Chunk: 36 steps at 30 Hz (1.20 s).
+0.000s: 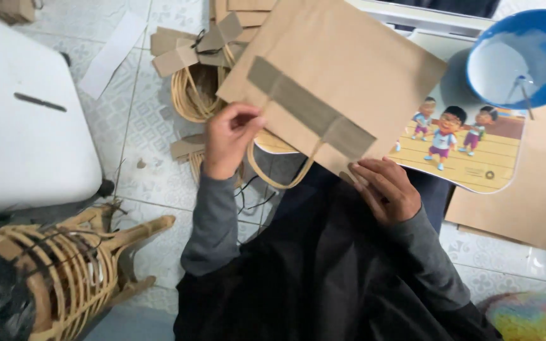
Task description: Attaching paper handles to brown paper bags using glue.
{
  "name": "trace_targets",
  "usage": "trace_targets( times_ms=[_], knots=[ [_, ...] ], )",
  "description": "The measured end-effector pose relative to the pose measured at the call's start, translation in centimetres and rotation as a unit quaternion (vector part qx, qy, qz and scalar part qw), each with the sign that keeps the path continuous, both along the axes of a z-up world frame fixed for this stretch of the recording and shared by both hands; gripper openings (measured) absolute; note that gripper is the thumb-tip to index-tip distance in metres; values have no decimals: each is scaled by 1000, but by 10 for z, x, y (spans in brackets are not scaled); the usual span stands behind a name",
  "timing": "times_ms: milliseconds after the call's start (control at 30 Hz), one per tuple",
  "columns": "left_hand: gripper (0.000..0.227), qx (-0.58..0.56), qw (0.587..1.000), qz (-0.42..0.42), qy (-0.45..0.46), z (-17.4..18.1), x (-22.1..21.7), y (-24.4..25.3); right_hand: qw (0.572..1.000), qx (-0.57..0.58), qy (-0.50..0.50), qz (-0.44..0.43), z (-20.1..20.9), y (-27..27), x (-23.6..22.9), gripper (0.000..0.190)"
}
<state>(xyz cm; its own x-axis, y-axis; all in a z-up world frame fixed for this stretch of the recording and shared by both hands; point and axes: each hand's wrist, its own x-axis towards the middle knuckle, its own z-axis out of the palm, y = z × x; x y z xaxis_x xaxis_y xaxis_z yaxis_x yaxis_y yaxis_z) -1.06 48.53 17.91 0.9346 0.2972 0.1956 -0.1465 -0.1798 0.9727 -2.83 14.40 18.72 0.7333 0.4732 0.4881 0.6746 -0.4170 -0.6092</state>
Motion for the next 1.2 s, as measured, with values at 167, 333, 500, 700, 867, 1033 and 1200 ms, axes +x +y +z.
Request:
trace_targets(
  times_ms=[167, 333, 500, 700, 867, 1033, 1200],
  knots=[
    [51, 304, 949, -41, -67, 17, 58, -81, 981, -7, -58, -185, 8, -75, 5, 21],
    [56, 420, 902, -59, -82, 25, 24, -150, 928, -63, -144, -339, 22, -136, 44, 34],
    [46, 458, 886, -68, -26, 5, 15, -160, 941, -82, -121, -307, -1, -166, 98, 40],
    [33, 438, 893, -90, -59, 0, 19, -152, 924, -67, -195, -322, 3, -175, 116, 30],
    [29, 404, 907, -85, -81, 15, 18, -158, 937, -22, -182, -298, 27, -168, 116, 21],
    [22, 396, 912, -68, -88, 20, 25, -156, 951, -48, -114, -283, 20, -162, 124, 15],
    [18, 396, 909, -56, -122, 39, 26, -144, 943, 17, -160, -291, 35, -163, 116, 11]
  ],
)
